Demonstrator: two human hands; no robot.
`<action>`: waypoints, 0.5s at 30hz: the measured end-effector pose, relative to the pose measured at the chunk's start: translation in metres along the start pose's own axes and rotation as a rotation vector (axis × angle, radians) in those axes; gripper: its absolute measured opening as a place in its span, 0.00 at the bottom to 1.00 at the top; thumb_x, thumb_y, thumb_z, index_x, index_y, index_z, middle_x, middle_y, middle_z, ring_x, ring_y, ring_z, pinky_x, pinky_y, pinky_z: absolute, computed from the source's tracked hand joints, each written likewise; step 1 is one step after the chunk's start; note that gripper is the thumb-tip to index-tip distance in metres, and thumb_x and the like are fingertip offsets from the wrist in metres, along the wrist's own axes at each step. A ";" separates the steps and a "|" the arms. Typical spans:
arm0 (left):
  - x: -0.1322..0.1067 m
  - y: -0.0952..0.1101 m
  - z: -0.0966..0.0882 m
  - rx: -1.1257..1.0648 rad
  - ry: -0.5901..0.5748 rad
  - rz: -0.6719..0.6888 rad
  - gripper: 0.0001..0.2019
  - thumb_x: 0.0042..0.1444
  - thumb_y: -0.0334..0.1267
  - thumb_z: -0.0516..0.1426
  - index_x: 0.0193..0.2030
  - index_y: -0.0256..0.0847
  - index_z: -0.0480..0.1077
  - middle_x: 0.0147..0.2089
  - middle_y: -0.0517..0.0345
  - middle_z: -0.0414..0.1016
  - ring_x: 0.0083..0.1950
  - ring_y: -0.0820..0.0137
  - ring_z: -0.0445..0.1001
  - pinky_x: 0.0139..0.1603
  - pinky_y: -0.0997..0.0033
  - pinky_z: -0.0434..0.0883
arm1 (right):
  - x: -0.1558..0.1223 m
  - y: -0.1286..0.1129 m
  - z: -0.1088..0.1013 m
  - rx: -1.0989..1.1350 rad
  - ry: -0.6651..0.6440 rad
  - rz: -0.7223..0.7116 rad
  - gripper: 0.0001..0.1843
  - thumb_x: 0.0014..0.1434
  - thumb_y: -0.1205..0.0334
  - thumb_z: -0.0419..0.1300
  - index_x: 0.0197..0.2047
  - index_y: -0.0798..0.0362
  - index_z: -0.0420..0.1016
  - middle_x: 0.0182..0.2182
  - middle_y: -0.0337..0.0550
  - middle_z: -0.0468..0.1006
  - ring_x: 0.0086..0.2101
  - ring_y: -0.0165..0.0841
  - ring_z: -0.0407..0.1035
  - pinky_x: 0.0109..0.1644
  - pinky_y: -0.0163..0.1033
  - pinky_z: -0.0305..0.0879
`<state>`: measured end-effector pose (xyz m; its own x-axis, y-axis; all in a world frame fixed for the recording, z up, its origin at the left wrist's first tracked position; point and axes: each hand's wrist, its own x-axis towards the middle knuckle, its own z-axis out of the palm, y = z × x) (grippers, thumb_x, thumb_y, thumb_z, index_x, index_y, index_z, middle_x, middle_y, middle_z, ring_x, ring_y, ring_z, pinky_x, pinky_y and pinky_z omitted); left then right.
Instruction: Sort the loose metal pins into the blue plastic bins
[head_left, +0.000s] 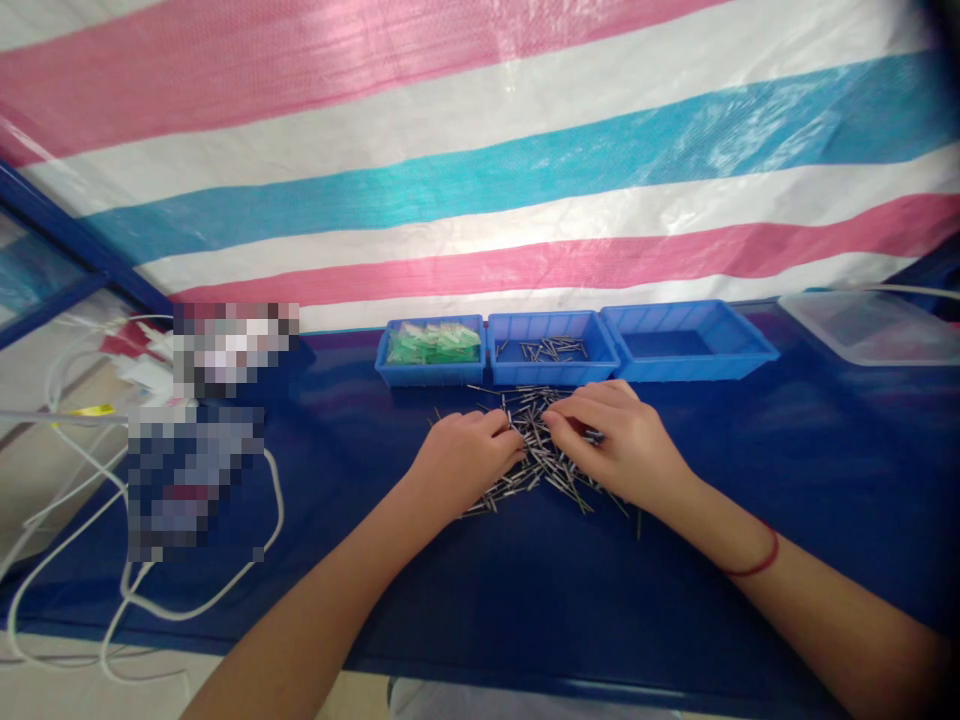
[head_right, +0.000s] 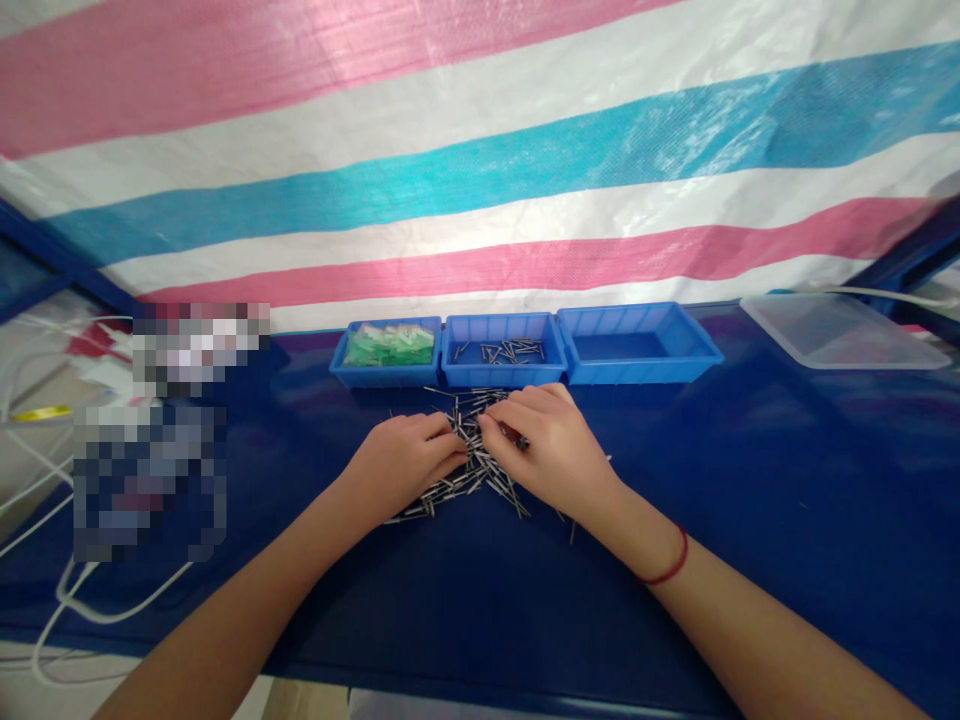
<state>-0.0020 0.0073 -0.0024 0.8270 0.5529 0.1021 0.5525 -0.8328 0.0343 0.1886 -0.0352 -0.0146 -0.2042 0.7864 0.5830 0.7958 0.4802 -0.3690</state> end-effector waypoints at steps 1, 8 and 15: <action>0.000 0.000 0.000 0.017 0.006 -0.001 0.11 0.63 0.39 0.51 0.36 0.39 0.73 0.36 0.53 0.72 0.34 0.69 0.72 0.33 0.71 0.64 | 0.000 0.000 0.000 0.005 -0.004 -0.002 0.13 0.61 0.64 0.54 0.25 0.52 0.72 0.21 0.39 0.73 0.26 0.32 0.67 0.38 0.42 0.56; -0.007 -0.010 -0.011 -0.292 0.099 -0.082 0.10 0.64 0.39 0.49 0.41 0.40 0.70 0.40 0.56 0.76 0.37 0.72 0.74 0.38 0.75 0.66 | 0.000 -0.003 0.005 0.091 -0.029 0.005 0.04 0.57 0.62 0.59 0.33 0.51 0.75 0.32 0.45 0.78 0.35 0.38 0.69 0.42 0.45 0.61; -0.005 0.003 -0.008 -0.711 0.299 -0.294 0.08 0.61 0.40 0.53 0.39 0.39 0.71 0.35 0.60 0.76 0.31 0.75 0.71 0.35 0.77 0.66 | -0.004 -0.015 0.016 0.544 0.033 0.311 0.07 0.60 0.58 0.58 0.34 0.51 0.74 0.31 0.42 0.76 0.32 0.33 0.69 0.34 0.39 0.66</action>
<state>-0.0052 0.0014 0.0052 0.5407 0.8041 0.2472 0.4614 -0.5292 0.7121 0.1689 -0.0396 -0.0230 0.0150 0.9127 0.4084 0.4094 0.3671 -0.8353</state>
